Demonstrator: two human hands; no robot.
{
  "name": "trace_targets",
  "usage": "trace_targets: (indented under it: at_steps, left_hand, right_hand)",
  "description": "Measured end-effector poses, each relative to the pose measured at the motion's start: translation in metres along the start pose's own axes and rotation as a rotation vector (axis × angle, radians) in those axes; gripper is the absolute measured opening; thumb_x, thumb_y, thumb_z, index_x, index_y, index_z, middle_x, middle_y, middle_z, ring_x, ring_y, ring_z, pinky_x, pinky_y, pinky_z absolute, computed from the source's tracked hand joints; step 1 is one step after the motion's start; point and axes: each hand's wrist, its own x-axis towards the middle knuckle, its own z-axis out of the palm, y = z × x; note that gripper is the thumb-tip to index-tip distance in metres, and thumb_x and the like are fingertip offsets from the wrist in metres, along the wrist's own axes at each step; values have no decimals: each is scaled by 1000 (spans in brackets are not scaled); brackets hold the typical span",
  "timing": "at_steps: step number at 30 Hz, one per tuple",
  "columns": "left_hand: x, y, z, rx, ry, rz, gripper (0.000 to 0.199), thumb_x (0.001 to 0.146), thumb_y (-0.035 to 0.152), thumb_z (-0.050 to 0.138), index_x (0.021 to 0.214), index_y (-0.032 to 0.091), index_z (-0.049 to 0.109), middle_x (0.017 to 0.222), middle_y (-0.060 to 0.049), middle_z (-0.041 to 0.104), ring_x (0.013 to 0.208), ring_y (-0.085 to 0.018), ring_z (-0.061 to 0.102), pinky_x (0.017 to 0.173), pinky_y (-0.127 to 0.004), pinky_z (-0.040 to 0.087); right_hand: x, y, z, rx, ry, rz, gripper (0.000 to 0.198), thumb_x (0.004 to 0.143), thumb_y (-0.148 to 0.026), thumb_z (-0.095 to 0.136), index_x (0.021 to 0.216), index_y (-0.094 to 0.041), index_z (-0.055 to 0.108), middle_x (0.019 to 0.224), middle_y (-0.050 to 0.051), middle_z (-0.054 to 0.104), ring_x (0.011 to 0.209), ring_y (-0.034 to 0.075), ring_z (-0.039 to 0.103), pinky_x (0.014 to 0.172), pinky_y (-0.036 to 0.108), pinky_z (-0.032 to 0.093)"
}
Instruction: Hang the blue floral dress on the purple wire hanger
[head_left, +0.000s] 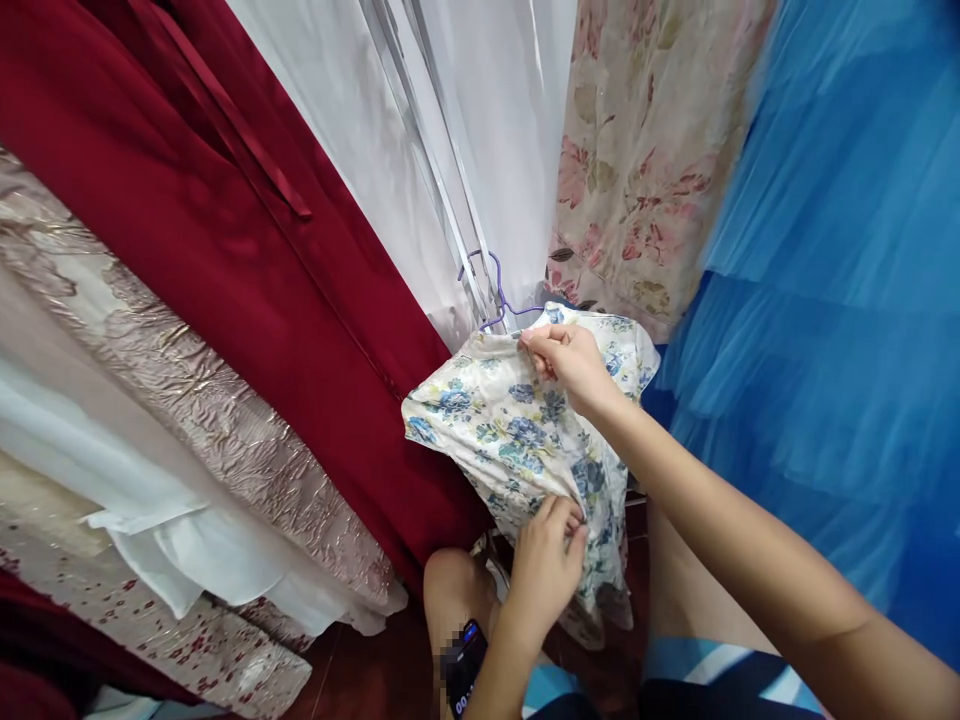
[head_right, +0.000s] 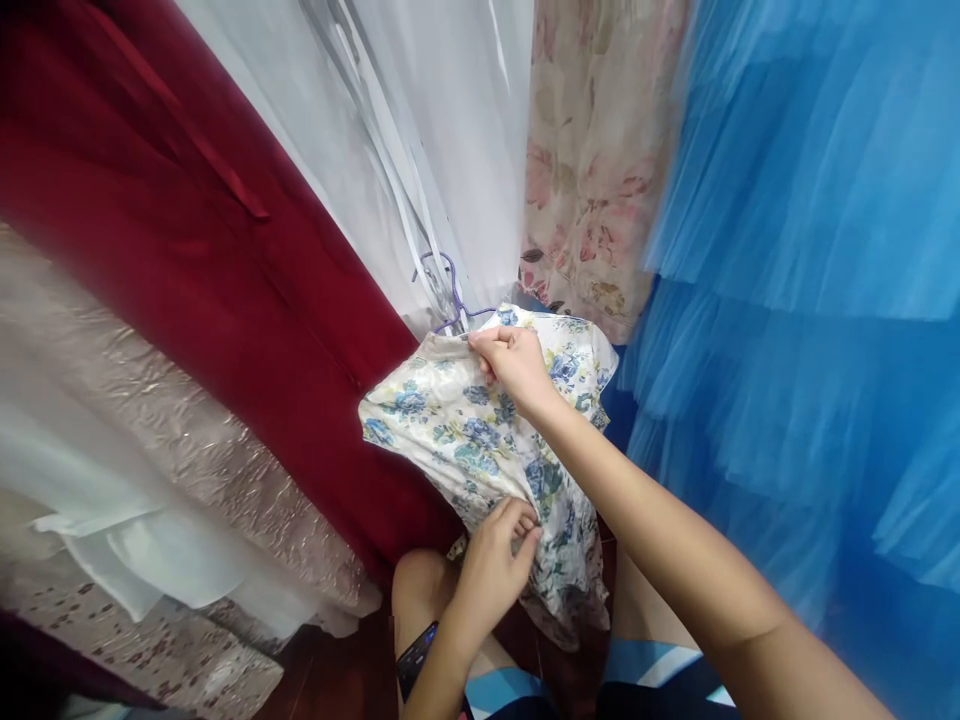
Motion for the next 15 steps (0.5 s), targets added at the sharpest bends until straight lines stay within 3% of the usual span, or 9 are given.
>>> trace_targets:
  at_steps: [6, 8, 12, 15]
  left_hand:
    - [77, 23, -76, -137, 440, 120, 32, 94, 29, 53, 125, 23, 58, 87, -4, 63, 76, -16, 59, 74, -28, 48]
    - [108, 36, -101, -139, 463, 214, 37, 96, 32, 52, 131, 23, 55, 83, -2, 61, 69, -14, 55, 69, -26, 46]
    - [149, 51, -120, -49, 380, 341, 21, 93, 35, 57, 96, 17, 68, 76, -1, 62, 65, -12, 54, 62, -22, 42]
    - [158, 54, -114, -69, 450, 351, 22, 92, 34, 59, 82, 15, 65, 72, -1, 62, 67, -13, 57, 64, -22, 43]
  right_hand:
    - [-20, 2, -5, -124, -44, -94, 24, 82, -36, 68, 70, -18, 60, 42, -7, 49, 37, 7, 39, 41, 22, 29]
    - [-23, 1, -5, -134, -61, -113, 26, 84, -39, 67, 71, -19, 58, 42, -7, 48, 38, 7, 38, 41, 21, 28]
    - [-21, 5, -7, -114, -79, -114, 30, 82, -44, 67, 71, -20, 56, 43, -8, 46, 39, 7, 35, 41, 21, 25]
    - [-18, 15, -9, -88, -66, -114, 32, 82, -46, 67, 69, -20, 52, 44, -9, 42, 39, 7, 32, 40, 22, 23]
